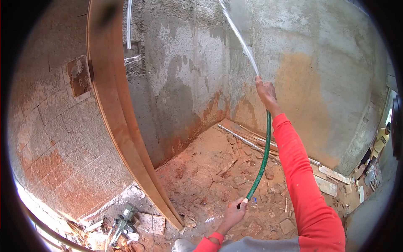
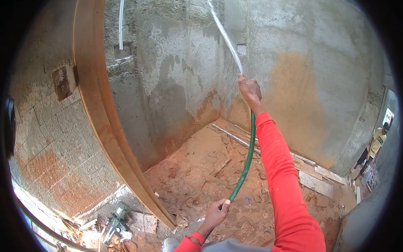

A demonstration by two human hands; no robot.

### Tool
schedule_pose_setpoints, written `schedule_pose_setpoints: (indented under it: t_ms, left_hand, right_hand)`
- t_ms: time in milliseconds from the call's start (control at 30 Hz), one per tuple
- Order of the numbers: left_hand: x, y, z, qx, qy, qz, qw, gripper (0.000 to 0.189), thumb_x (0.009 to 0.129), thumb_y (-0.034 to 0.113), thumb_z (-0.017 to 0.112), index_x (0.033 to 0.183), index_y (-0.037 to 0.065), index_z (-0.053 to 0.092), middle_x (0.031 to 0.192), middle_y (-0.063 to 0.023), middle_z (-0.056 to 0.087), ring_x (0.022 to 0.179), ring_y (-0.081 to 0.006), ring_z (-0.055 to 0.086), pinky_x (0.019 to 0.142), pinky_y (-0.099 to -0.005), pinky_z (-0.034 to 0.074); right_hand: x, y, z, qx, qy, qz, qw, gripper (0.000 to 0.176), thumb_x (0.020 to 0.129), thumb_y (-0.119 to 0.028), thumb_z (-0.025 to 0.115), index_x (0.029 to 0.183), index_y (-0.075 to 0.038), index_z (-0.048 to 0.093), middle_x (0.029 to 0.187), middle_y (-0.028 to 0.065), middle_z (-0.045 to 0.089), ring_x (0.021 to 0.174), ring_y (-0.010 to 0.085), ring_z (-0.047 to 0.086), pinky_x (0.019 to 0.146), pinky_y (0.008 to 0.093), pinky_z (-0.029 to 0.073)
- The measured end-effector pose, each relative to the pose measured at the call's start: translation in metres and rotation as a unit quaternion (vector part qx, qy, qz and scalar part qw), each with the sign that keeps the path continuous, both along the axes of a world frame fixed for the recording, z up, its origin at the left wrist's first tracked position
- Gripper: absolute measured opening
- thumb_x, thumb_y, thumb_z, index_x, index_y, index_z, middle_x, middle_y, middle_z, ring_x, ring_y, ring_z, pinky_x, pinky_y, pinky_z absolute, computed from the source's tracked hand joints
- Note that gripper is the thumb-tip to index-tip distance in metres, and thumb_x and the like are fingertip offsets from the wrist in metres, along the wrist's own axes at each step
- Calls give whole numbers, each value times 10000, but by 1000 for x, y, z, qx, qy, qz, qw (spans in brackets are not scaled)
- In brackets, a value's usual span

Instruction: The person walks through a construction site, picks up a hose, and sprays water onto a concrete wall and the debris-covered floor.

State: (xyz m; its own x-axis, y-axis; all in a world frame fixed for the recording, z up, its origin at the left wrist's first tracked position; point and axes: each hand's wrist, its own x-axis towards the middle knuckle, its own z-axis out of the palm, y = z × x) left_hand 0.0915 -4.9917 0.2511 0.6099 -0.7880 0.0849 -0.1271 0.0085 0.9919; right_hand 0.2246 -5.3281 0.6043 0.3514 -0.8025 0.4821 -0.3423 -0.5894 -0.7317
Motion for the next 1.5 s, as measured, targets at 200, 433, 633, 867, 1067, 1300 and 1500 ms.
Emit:
schedule_pose_setpoints:
  t_ms: [200, 433, 633, 867, 1067, 1300, 1500]
  left_hand:
    - [0, -4, -18, 27, -5, -14, 1000, 408, 1119, 364, 550, 886, 51, 669, 702, 23, 570, 666, -81, 523, 627, -315, 438]
    - [1, 1, -10, 68, -22, -16, 997, 414, 1113, 390, 545, 904, 61, 683, 703, 7, 582, 672, -102, 533, 642, -335, 446]
    - [4, 2, -15, 38, -11, 2, 999, 412, 1113, 388, 545, 932, 48, 693, 708, -5, 602, 674, -112, 542, 638, -339, 447]
    - [-2, 2, -19, 73, -47, -33, 996, 394, 1119, 403, 515, 974, 74, 676, 703, -80, 600, 660, -228, 586, 659, -413, 487]
    - [-8, 0, -22, 65, -36, -55, 996, 417, 1119, 415, 517, 926, 65, 633, 696, -84, 576, 664, -223, 573, 654, -413, 473]
    - [-6, 3, -19, 65, -36, -52, 996, 420, 1121, 406, 513, 912, 62, 629, 679, -69, 556, 653, -212, 551, 650, -404, 464]
    - [-6, 2, -17, 79, -31, -62, 995, 444, 1119, 422, 518, 911, 51, 646, 697, -66, 573, 670, -193, 556, 658, -386, 466]
  right_hand:
    - [2, -1, -17, -5, 47, 4, 999, 764, 945, -696, 549, 922, 27, 793, 985, 275, 770, 989, 431, 756, 864, 531, 555]
    - [4, -7, -32, 9, 52, -20, 998, 767, 954, -688, 540, 918, 38, 787, 947, 298, 756, 1002, 446, 751, 862, 530, 557]
    - [7, -48, -50, -18, -33, -40, 999, 800, 971, -698, 545, 706, 48, 657, 676, 194, 647, 676, 289, 669, 646, 497, 495]
    - [8, -56, -74, -52, 62, -41, 996, 796, 967, -684, 561, 762, 72, 701, 699, 221, 666, 702, 326, 696, 654, 510, 504]
    - [-4, -61, -86, -36, 84, -50, 995, 786, 972, -667, 548, 808, 80, 728, 741, 243, 700, 712, 376, 722, 673, 520, 533]
    - [-24, -91, -90, 54, 120, -84, 988, 802, 962, -698, 491, 1117, 31, 789, 1167, 304, 752, 1142, 461, 722, 938, 549, 548]
    - [-35, -87, -88, 62, 117, -88, 987, 785, 963, -677, 493, 1129, 32, 786, 1162, 298, 756, 1155, 461, 719, 950, 542, 547]
